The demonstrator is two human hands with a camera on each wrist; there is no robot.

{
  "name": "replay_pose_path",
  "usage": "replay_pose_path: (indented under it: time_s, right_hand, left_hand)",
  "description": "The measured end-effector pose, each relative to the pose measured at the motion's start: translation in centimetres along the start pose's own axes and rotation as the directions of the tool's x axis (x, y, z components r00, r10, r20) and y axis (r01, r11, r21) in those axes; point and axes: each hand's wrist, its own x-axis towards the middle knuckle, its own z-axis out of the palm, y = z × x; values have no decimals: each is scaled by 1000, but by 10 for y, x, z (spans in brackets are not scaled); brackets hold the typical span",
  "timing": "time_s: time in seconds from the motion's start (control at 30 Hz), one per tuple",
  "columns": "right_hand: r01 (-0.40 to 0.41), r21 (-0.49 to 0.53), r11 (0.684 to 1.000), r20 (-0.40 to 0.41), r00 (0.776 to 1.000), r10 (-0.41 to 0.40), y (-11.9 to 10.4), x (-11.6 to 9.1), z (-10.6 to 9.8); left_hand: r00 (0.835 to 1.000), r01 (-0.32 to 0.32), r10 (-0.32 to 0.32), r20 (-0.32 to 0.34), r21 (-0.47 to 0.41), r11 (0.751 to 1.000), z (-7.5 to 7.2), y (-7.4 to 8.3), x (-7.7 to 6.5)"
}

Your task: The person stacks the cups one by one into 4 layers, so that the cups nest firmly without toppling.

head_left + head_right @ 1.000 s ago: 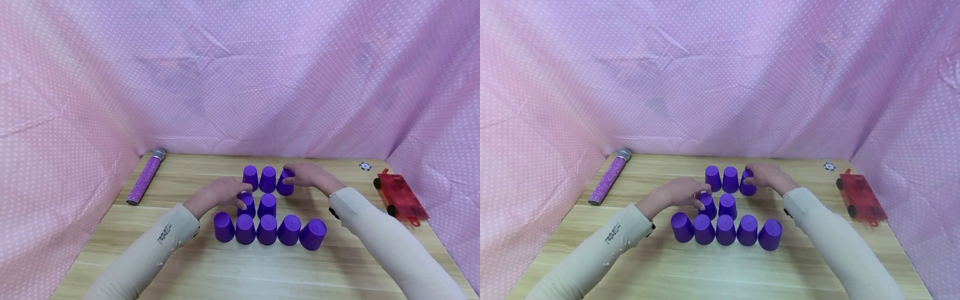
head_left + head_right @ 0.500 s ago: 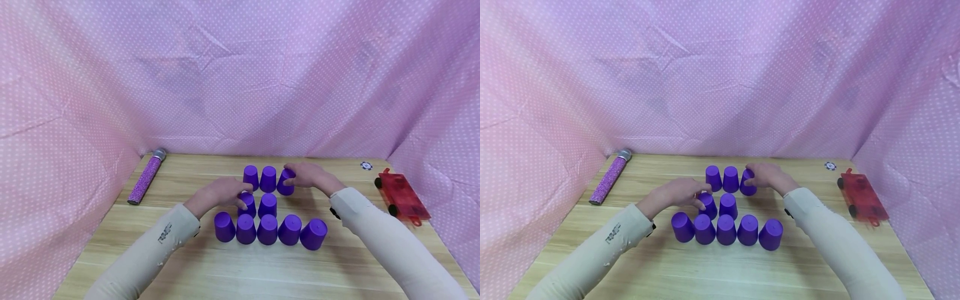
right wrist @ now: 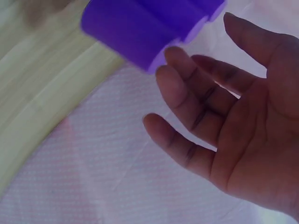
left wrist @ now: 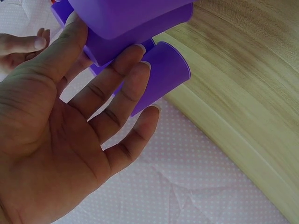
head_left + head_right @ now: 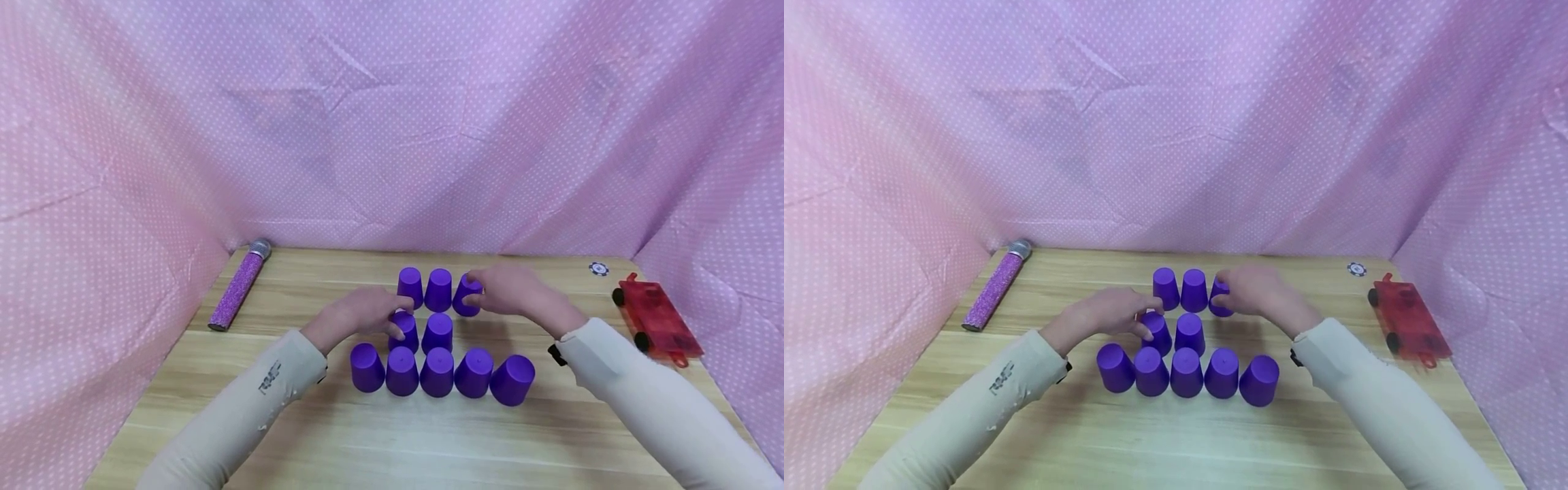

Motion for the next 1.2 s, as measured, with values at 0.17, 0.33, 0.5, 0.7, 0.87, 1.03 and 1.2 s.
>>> replay_pose_path:
  time_s: [0.17,0.33,0.5,0.7,0.87,1.03,1.2]
  right_hand:
    - [68,1,998,49,997,-68,-18,-1,6]
    - [82,6,997,136,987,-82,-31,1,13]
    - [66,-1,998,203,977,-65,-41,4,19]
    - [74,-42,996,218,974,-63,-46,9,25]
    - [103,-80,991,193,977,-86,-48,9,27]
    - [126,-81,989,168,980,-111,-51,8,28]
    - [122,-66,990,167,980,-109,-52,8,28]
  left_hand:
    - [1000,-3,3,0,11,1000,0,0,1]
    - [1000,0,0,4,17,1000,0,0,3]
    - [1000,-3,3,1,14,1000,1,0,3]
    - [1000,0,0,-2,21,1000,0,0,3]
    - [1000,-2,2,3,22,1000,-1,1,3]
    - [1000,0,0,6,17,1000,-1,1,2]
    - [1000,0,0,0,10,1000,-1,0,1]
